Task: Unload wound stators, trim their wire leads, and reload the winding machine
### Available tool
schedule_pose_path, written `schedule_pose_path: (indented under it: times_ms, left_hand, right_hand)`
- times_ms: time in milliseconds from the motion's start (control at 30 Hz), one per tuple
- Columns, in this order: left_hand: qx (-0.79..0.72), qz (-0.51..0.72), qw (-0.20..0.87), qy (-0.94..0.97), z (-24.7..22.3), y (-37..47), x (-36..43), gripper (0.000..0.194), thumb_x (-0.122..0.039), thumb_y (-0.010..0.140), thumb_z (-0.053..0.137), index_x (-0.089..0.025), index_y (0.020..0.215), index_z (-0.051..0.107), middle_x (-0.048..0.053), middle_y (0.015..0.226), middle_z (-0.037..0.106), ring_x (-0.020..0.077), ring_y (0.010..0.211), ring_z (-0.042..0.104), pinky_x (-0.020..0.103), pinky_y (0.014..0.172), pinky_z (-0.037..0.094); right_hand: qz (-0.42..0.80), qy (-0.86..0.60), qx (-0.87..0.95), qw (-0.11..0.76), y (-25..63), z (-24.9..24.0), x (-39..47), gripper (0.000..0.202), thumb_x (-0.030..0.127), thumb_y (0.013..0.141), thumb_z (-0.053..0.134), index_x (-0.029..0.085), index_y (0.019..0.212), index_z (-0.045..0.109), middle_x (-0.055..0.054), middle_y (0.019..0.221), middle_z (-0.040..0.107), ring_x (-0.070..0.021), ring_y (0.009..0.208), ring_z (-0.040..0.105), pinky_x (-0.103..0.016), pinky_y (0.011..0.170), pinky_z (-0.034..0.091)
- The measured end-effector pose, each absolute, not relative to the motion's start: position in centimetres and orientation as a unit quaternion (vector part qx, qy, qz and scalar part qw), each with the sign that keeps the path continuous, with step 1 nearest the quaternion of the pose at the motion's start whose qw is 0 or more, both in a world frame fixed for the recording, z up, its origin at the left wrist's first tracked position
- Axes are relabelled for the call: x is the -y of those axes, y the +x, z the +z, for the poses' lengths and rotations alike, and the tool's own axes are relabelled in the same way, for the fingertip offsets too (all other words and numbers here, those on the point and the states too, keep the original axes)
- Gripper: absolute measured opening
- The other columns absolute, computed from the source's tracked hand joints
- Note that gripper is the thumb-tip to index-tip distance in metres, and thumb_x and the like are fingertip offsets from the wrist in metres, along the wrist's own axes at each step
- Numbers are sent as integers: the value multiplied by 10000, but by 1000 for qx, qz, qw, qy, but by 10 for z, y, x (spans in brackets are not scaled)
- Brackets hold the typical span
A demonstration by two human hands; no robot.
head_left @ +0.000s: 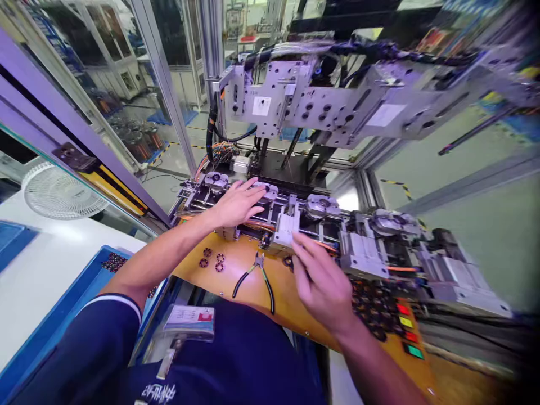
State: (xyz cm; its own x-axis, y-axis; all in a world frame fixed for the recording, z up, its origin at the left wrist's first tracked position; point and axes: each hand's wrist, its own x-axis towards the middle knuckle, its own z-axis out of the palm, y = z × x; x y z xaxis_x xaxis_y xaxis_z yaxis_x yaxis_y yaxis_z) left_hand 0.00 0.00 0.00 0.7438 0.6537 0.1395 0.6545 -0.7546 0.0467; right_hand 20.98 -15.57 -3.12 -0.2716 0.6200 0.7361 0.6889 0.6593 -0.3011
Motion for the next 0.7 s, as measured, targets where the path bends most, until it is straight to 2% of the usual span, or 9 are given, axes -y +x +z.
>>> schedule_pose_path:
  times_ms: [133,333,433,533,600,700]
  left_hand:
    - [372,-43,-14,-927,-6,23,-8,512,-391,972,456,-95,1390,472,149,1512,459,301,1482,277,547,1179,253]
    - [389,-52,-46,-919,-7,27,-10,597,-376,899,585,-96,1409,453,170,1525,434,352,1466,293,577,1170,256]
    - [389,-74,-68,-916,-4,27,-6,685,-408,873,618,-96,1443,401,191,1536,407,388,1475,254,622,1157,250]
    - [371,-183,-74,-907,1,26,17,729,-452,857,636,-129,1457,378,190,1559,368,374,1481,251,619,1165,255]
    - [336,-264,-87,-900,3,24,44,670,-448,860,640,-159,1425,424,167,1532,423,327,1461,321,583,1178,275]
    - [291,-310,-156,-891,-1,16,88,550,-379,863,662,-175,1351,512,147,1430,551,273,1381,461,535,1160,354]
  right_hand:
    - [-4,-513,743,430,233,-83,235,415,-17,869,582,113,1263,605,-141,1210,656,-204,1099,648,-328,1041,477]
    - [-47,-658,667,346,270,-145,309,229,136,949,529,138,1147,644,-100,1005,706,-196,898,681,-341,876,541]
    - [-66,-693,643,319,282,-159,306,205,204,949,545,150,1098,674,-110,974,697,-223,895,655,-379,844,541]
    - [-67,-712,631,300,286,-162,286,217,240,942,555,140,1061,705,-140,1002,664,-252,915,609,-412,819,527]
    - [-56,-716,631,293,286,-161,272,214,226,925,571,123,1039,719,-151,991,643,-259,890,578,-418,781,511]
    - [-34,-711,636,299,287,-157,256,172,165,893,586,114,956,737,-143,922,626,-252,827,542,-406,720,477]
